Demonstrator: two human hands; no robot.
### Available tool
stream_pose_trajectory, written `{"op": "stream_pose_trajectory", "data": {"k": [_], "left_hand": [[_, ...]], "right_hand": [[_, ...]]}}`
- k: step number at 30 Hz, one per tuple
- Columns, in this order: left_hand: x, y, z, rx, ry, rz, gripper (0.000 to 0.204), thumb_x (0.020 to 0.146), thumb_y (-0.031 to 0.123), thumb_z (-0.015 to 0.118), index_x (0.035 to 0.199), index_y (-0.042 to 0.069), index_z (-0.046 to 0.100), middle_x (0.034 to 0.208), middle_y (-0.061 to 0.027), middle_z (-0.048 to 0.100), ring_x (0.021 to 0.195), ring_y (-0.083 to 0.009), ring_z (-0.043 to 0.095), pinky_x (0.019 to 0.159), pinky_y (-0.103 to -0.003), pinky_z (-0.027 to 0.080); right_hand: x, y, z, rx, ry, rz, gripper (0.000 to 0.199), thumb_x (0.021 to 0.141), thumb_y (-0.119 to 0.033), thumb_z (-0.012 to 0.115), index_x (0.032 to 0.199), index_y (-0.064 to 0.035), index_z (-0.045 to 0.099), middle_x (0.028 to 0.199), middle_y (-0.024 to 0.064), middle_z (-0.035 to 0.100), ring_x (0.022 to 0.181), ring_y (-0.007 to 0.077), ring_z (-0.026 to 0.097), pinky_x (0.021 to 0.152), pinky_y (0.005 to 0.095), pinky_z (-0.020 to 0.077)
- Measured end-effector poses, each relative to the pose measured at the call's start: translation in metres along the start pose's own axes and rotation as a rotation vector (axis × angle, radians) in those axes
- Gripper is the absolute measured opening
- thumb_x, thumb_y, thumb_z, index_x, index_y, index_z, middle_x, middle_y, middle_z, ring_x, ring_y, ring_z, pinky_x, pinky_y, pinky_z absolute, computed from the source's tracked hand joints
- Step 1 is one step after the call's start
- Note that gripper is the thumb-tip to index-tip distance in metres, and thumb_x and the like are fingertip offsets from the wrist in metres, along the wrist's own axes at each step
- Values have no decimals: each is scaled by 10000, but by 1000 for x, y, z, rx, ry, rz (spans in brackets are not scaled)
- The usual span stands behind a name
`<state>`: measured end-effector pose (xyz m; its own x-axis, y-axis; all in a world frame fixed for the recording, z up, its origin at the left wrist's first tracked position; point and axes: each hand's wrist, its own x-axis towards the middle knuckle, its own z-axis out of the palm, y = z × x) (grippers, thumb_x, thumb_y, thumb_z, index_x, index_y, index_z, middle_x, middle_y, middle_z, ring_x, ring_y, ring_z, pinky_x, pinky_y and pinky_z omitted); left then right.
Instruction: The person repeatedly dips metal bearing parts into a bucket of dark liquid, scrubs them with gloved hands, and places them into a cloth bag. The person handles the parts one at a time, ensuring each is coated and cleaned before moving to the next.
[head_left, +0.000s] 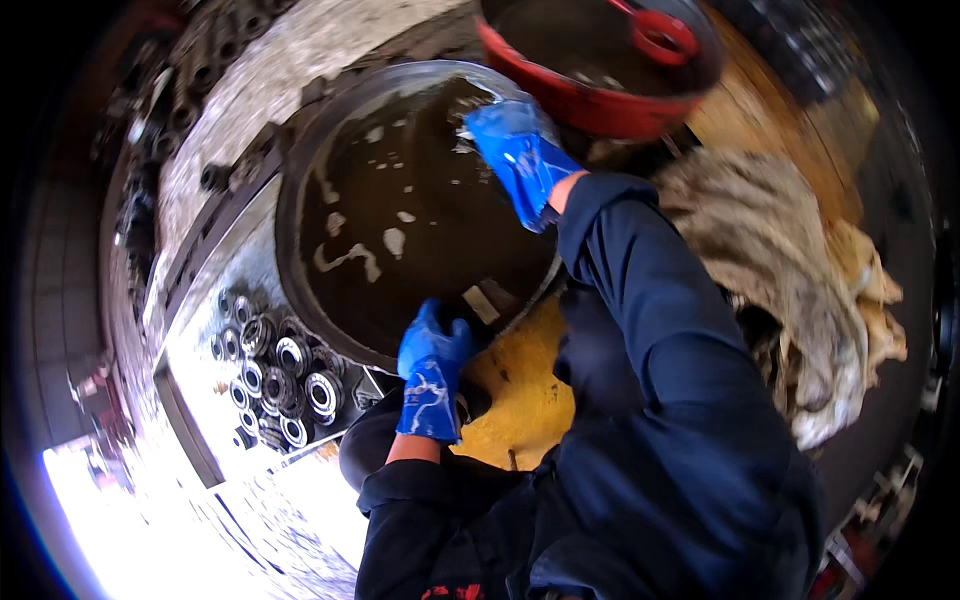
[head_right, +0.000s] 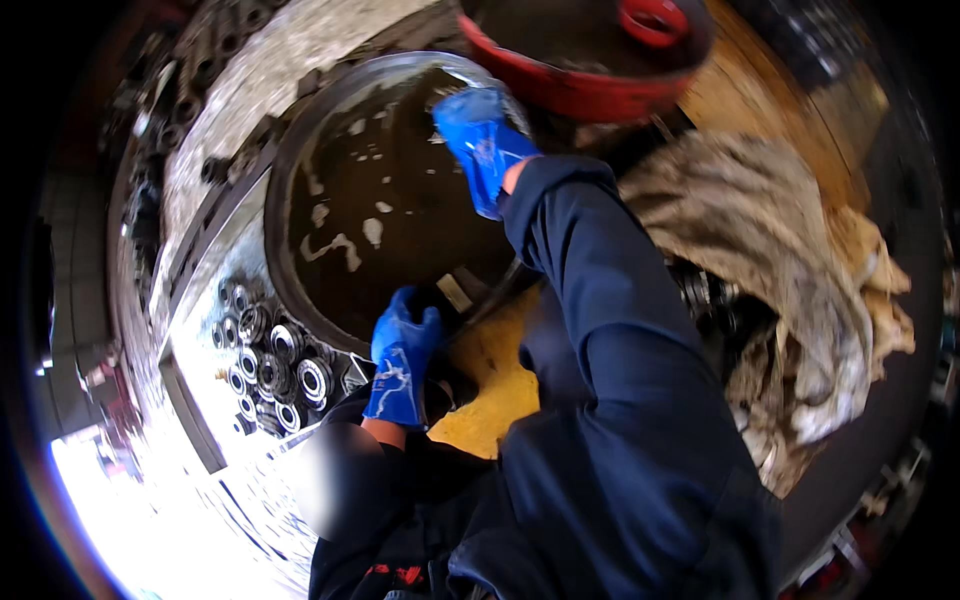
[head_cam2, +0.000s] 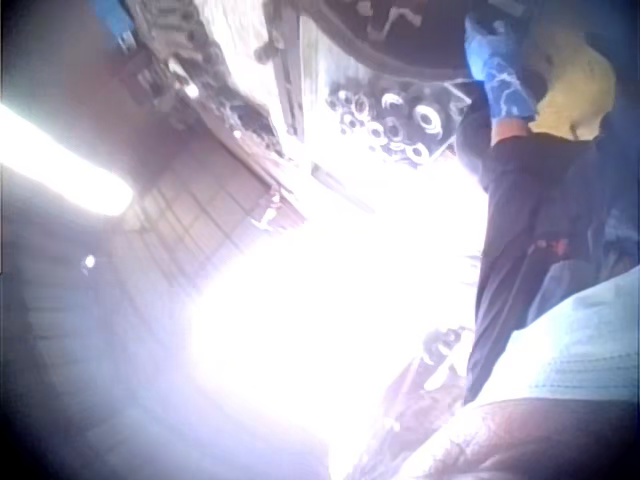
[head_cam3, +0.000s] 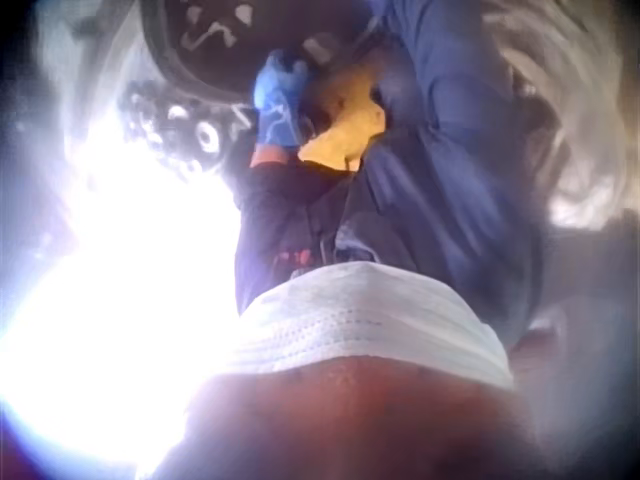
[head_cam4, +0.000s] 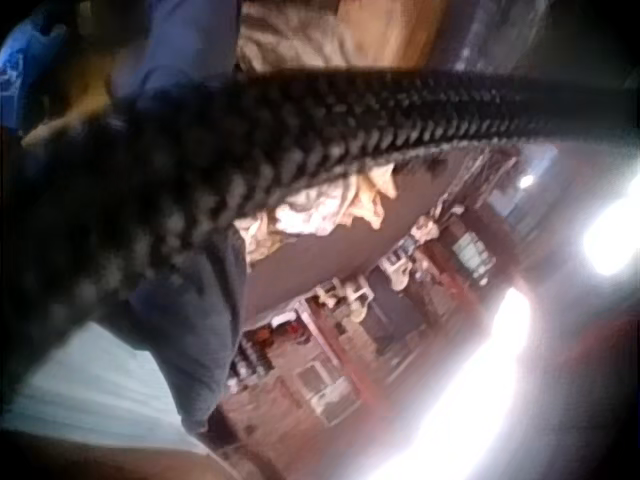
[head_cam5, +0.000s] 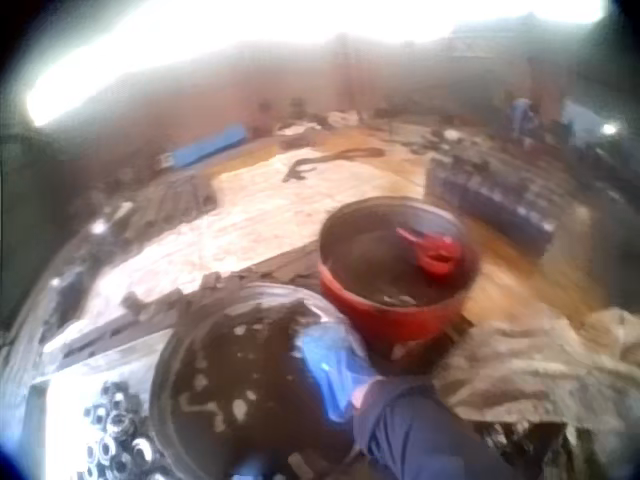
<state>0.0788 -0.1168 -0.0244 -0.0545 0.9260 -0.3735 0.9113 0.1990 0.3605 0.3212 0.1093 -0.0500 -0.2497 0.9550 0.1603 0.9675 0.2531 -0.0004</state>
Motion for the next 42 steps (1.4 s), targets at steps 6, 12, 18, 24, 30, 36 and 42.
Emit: {"op": "stream_pose_trajectory", "data": {"k": [6, 12, 18, 24, 30, 36, 42], "left_hand": [[9, -30, 23, -261, 40, 108, 492, 877, 276, 704, 1306, 42, 638, 1085, -222, 743, 1019, -343, 729, 907, -411, 559], [30, -49, 42, -349, -11, 165, 538, 893, 199, 753, 1361, -7, 587, 1162, -153, 710, 1018, -229, 686, 902, -351, 542], [28, -67, 36, -313, -8, 153, 556, 895, 127, 752, 1395, -18, 556, 1190, -125, 664, 1040, -212, 635, 936, -355, 524], [22, -53, 32, -327, -40, 84, 558, 901, 113, 730, 1417, 5, 544, 1274, -160, 639, 1101, -238, 630, 964, -369, 518], [17, -49, 31, -327, -42, 104, 551, 896, 125, 725, 1410, 18, 558, 1263, -178, 649, 1116, -253, 647, 976, -367, 523], [22, -64, 35, -347, -5, 90, 571, 882, 165, 735, 1405, 9, 564, 1234, -175, 678, 1101, -258, 663, 969, -385, 534], [22, -60, 37, -271, 8, 67, 581, 877, 216, 738, 1386, -15, 579, 1205, -173, 707, 1091, -252, 683, 964, -384, 536]], "right_hand": [[-153, 63, -36, 551, 329, 292, 132, 880, -157, 641, 931, -64, 720, 896, 183, 725, 852, 405, 708, 745, 507, 566], [-479, 131, 82, 913, 167, 992, 281, 903, -227, 701, 1102, -31, 732, 978, 177, 735, 896, 305, 714, 826, 376, 569], [-575, 134, 105, 431, -133, 1426, 631, 806, -473, 758, 1231, -12, 680, 1197, 253, 705, 1121, 412, 680, 988, 475, 531], [-471, 159, 98, 119, -390, 1450, 713, 788, -584, 759, 1190, 1, 699, 1199, 272, 698, 1108, 420, 677, 974, 478, 536], [-471, 198, 149, 222, -551, 1140, 570, 838, -560, 742, 1010, -17, 771, 985, 192, 767, 970, 315, 733, 866, 455, 560], [-492, 210, 162, 540, -517, 1395, 544, 837, -534, 758, 1032, -27, 774, 983, 181, 766, 963, 296, 733, 850, 443, 566], [-568, 175, 119, 935, -242, 1595, 497, 834, -469, 784, 1038, -16, 772, 961, 156, 762, 929, 265, 724, 810, 420, 563]]}}
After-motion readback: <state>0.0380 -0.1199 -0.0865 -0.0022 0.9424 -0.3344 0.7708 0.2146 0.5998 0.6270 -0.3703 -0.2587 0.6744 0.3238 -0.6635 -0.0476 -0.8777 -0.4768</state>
